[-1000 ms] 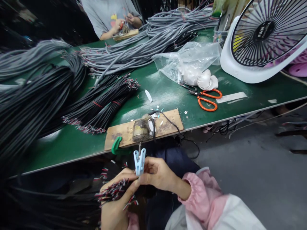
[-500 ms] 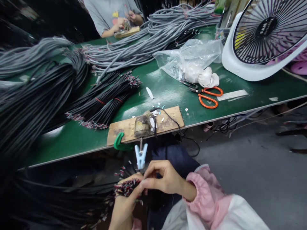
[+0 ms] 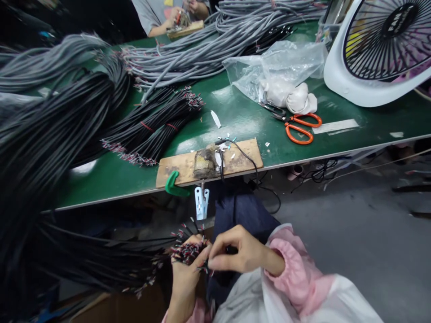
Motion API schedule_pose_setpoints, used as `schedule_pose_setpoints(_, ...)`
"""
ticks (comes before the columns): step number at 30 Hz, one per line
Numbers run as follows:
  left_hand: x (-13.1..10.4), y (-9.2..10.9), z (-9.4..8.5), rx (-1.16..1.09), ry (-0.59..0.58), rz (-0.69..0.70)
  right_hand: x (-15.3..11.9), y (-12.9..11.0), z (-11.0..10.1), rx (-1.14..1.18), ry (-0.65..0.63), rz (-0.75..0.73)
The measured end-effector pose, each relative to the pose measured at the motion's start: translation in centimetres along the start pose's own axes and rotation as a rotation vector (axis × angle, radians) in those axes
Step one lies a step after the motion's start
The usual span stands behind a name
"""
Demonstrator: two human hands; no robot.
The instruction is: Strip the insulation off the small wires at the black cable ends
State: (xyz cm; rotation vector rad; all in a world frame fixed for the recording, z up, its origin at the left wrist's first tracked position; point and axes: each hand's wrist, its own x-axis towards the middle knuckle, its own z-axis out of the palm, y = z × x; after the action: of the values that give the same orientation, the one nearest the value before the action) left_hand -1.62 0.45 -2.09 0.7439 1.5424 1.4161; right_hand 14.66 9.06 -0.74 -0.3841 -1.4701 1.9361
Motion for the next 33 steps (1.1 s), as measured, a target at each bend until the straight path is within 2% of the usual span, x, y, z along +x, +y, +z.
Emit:
schedule_pose_setpoints(3,-0.5,0.4,0.2,0.003,-0.045,-0.015,0.1,0.2,-0.3,-0.092,0.223,0.067)
schedule_pose_setpoints(5,-0.6,0.6,0.5,0.013,-0.059,-0.016,0.1,0.1,-0.4,-0.21,0.279,0.057)
schedule_pose_setpoints(9,-0.8,0.9,0.8,0.021,-0.054,0.004,0.0,-0.3,0.0,-0.258,0.261,0.018)
schedule_pose_setpoints(16,-0.9,1.2,0.9,0.021,-0.114,-0.032,-0.1,-0.1,0.4,-0.295,0.262,-0.02)
schedule_pose_setpoints(25,-1.1,1.0,0.8,0.033,-0.106,-0.013,-0.1,0.2,0.6,-0.299,0.279,-0.016)
schedule_pose_setpoints(33,-0.9,1.3,0.8,0.049,-0.133,-0.057,-0.1,0.5,0.5,-0.293,0.287,-0.006)
